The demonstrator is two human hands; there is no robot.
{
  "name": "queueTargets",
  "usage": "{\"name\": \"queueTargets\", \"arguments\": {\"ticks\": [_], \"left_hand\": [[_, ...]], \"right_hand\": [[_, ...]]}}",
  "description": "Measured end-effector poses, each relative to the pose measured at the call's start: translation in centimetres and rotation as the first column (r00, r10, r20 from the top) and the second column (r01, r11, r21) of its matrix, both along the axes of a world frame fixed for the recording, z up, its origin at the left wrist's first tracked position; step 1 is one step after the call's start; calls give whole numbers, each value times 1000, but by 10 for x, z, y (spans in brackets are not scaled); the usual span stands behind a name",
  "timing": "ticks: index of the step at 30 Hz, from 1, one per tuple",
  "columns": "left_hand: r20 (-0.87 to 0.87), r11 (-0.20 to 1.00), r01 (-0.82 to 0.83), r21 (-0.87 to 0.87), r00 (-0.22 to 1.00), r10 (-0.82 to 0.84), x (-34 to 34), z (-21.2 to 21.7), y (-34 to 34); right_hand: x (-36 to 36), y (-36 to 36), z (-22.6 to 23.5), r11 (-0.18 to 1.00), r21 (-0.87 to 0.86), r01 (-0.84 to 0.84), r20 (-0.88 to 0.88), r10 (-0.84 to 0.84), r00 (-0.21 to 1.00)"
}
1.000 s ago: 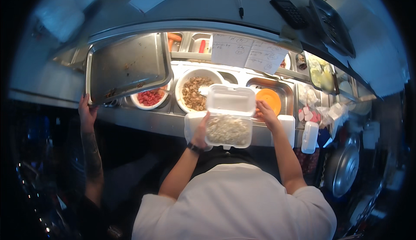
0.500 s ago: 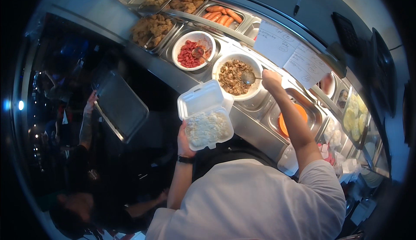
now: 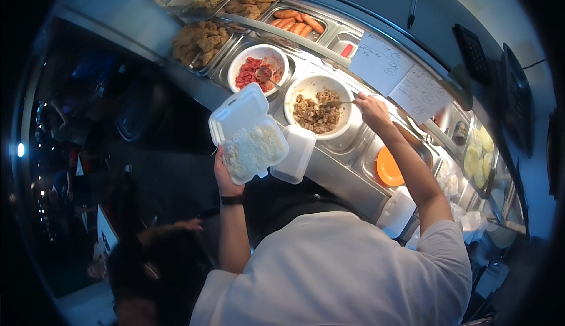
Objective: The person prepares several takeout containers by scooping rice from a large pot using a rice paddle and adding portions of meat and other toppings from food service trays using a spoon.
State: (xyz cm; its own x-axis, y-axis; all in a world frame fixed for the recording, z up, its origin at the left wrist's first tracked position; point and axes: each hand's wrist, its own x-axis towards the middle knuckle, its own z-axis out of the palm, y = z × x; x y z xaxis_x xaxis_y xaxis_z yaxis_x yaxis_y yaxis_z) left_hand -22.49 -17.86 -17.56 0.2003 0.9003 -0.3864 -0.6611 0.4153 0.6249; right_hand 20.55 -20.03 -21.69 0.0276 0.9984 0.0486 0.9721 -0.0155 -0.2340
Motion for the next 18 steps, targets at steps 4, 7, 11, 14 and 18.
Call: {"name": "queueTargets", "arguments": {"ticks": [4,7,11,14,18], "left_hand": [[27,995,96,-13,995,-95,6,-6,54],[7,987,159,-16,987,-159,3,-7,90],[-114,967,250,-57,960,-255,10,-8,130],[-124,949,307,-66,942,-313,4,-13,158],[-80,924,379,-45,921,-381,5,-27,192]], "right_hand": [[-8,0,-23,916,-166,366,21,-367,930],[-45,-2,-35,705,-517,486,-161,-638,753],[-104,5,-89,764,-319,560,-471,-641,606],[-121,5,-83,704,-342,622,-570,-682,458],[-123,-19,-82,626,-430,651,-694,-690,205]]}}
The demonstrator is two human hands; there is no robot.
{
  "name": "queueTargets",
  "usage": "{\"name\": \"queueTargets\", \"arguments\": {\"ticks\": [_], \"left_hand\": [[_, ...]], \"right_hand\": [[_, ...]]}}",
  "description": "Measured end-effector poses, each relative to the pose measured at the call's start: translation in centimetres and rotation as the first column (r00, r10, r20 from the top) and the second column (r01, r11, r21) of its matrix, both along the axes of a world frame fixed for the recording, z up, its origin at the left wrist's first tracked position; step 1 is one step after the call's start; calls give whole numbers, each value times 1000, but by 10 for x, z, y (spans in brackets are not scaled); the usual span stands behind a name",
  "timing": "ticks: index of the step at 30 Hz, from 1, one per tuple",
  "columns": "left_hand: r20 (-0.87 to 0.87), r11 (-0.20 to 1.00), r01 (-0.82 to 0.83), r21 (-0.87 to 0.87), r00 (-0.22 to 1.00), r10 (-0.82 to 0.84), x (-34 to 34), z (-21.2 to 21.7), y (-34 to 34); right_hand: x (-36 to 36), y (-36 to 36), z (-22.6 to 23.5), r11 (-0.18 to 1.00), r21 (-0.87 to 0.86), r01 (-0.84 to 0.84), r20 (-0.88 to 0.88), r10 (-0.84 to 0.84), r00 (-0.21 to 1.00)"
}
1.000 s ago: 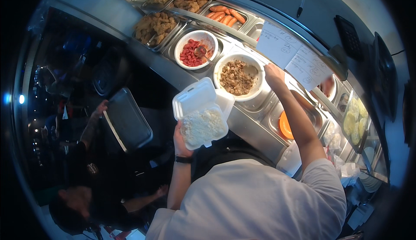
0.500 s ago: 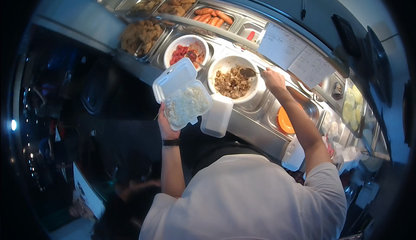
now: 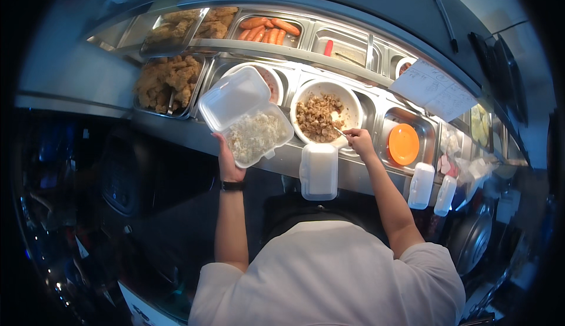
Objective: The person prepares several takeout containers by scooping rice from a large pot using a rice paddle and adding portions of meat and other toppings from food service trays using a spoon.
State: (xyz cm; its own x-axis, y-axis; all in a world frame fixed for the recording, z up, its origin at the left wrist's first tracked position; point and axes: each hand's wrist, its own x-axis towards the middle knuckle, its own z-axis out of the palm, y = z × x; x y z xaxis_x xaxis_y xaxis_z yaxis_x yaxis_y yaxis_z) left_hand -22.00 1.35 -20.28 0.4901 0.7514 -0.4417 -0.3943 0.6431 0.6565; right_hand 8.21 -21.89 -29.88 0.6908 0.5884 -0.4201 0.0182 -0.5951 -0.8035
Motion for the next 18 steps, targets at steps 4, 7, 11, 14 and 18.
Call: {"name": "queueTargets", "arguments": {"ticks": [4,7,11,14,18], "left_hand": [[50,995,93,-40,995,-91,16,-32,27],[81,987,154,-45,985,-150,39,-41,33],[132,980,198,-23,972,-193,74,-52,34],[138,981,191,15,972,-191,109,-70,22],[191,977,207,-57,963,-193,149,-74,0]], "right_hand": [[-15,-7,12,987,71,146,-173,-132,976],[-26,-12,27,967,92,237,-177,-218,960],[-41,-10,64,937,153,313,-91,-302,949],[-61,-1,98,914,230,333,9,-344,939],[-79,15,111,926,194,323,94,-345,934]]}}
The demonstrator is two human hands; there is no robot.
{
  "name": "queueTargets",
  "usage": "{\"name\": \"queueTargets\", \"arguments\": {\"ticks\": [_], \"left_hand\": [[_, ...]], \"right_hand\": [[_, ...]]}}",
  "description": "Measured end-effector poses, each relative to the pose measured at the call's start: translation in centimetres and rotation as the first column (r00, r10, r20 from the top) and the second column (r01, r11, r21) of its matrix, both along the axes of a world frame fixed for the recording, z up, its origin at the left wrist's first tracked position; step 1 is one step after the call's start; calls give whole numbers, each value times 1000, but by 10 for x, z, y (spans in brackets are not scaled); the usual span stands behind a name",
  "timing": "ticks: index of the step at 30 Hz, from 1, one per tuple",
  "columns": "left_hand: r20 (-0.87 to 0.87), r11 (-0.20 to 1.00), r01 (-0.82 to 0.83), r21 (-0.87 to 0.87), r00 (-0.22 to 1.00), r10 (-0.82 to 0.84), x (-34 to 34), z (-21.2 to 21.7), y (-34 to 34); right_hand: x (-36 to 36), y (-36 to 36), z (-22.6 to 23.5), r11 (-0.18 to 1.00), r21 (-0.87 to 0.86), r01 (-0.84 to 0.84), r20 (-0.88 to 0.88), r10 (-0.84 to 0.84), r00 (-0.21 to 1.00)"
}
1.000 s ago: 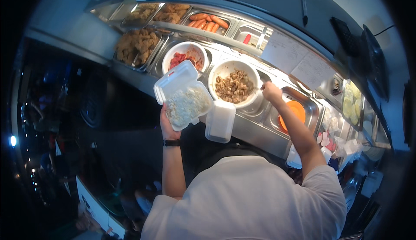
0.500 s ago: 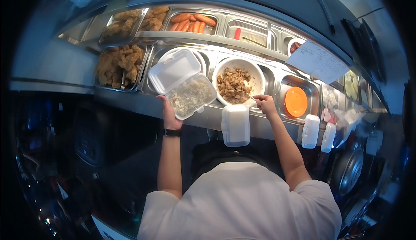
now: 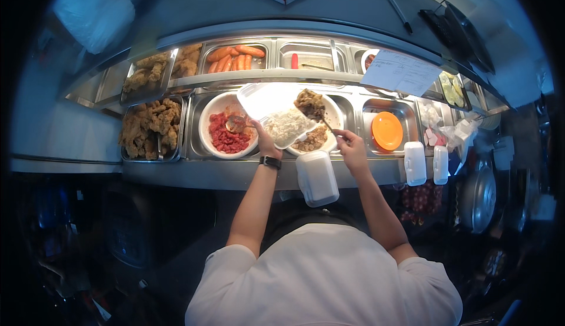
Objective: The person prepares several takeout containers by scooping rice from a large pot using a rice paddle and adding portions of meat and other toppings from food service trays using a spoon.
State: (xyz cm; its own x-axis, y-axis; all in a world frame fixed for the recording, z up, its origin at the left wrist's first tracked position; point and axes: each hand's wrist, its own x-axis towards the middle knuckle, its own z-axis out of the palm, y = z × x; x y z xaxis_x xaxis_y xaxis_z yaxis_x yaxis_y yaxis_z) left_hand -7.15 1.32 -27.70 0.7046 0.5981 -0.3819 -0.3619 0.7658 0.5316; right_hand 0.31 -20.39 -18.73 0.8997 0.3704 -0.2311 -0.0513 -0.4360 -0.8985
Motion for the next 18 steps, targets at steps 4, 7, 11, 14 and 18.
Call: {"name": "queueTargets", "arguments": {"ticks": [4,7,11,14,18], "left_hand": [[-18,996,-66,-62,998,65,21,-2,-16],[-57,987,-110,-115,993,104,27,-1,-19],[-14,988,-108,-110,994,108,28,3,-20],[8,994,-74,-81,997,75,23,8,-21],[31,997,-51,-55,998,53,18,-1,-13]], "right_hand": [[-13,16,-10,992,-115,50,345,-8,939],[-13,23,-6,988,-112,104,437,-45,898],[-9,29,7,979,-147,145,492,-54,869],[-7,28,9,966,-212,150,530,-15,848],[-11,26,23,952,-277,133,532,36,846]]}}
